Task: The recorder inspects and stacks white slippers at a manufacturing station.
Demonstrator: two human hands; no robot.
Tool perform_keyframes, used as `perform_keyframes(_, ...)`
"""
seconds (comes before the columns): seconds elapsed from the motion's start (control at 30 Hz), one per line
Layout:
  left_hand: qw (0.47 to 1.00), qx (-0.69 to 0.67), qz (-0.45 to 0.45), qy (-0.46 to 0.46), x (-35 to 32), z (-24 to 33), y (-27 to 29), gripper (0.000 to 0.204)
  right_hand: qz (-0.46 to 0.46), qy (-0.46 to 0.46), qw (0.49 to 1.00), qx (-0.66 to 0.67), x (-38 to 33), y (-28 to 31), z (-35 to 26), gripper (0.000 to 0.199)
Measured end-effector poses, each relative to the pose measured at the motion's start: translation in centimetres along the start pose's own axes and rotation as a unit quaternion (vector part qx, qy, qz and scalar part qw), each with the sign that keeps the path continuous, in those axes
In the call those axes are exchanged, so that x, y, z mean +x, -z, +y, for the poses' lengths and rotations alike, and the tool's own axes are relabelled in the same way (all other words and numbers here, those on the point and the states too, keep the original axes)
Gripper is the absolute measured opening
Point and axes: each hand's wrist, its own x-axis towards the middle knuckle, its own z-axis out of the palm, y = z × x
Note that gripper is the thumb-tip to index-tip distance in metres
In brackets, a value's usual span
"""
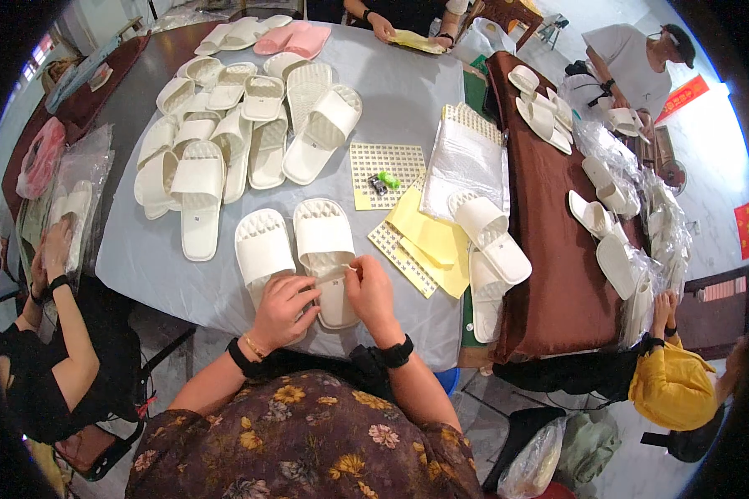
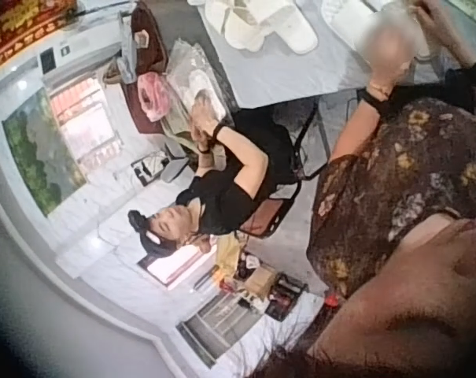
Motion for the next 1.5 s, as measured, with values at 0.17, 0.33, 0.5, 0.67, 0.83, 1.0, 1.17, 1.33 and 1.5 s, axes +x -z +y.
perform_keyframes(0.17,0.996,0.024,0.074,0.047,-0.2,0.2,1.3,0.015,0.017,-0.013,0.999,0.024,-0.6,1.3,0.4,0.019)
perform_keyframes(0.33,0.985,0.083,0.06,0.139,0.5,0.2,1.3,0.026,-0.005,0.019,1.0,0.001,-0.1,1.4,0.0,0.023)
perform_keyframes(0.5,0.972,0.157,0.1,0.14,3.2,-0.6,-0.3,0.043,0.002,0.067,0.998,-0.005,0.0,1.5,0.5,0.022)
perform_keyframes(0.67,0.962,0.155,0.072,0.214,3.6,-1.1,-1.0,0.045,-0.027,0.014,1.0,-0.001,-0.8,1.2,1.4,0.029)
perform_keyframes(0.83,0.961,0.177,0.057,0.206,2.9,-0.3,-0.7,0.051,0.0,-0.011,1.0,0.01,-0.4,1.6,0.2,0.045)
perform_keyframes(1.0,0.951,0.225,0.069,0.203,3.8,-0.8,-0.5,0.049,-0.098,0.005,0.994,-0.038,0.3,2.0,-0.1,0.048)
perform_keyframes(1.17,0.951,0.147,0.039,0.271,3.9,-1.9,-0.3,0.042,-0.106,0.032,0.994,-0.025,-0.2,2.0,0.9,0.048)
perform_keyframes(1.33,0.96,0.086,0.064,0.257,3.1,-1.7,0.5,0.032,-0.091,-0.012,0.991,0.093,-1.0,1.7,1.7,0.038)
perform_keyframes(1.5,0.922,-0.201,0.174,0.281,4.0,-2.9,2.7,0.022,-0.076,-0.046,0.977,0.195,-0.4,1.4,3.4,0.03)
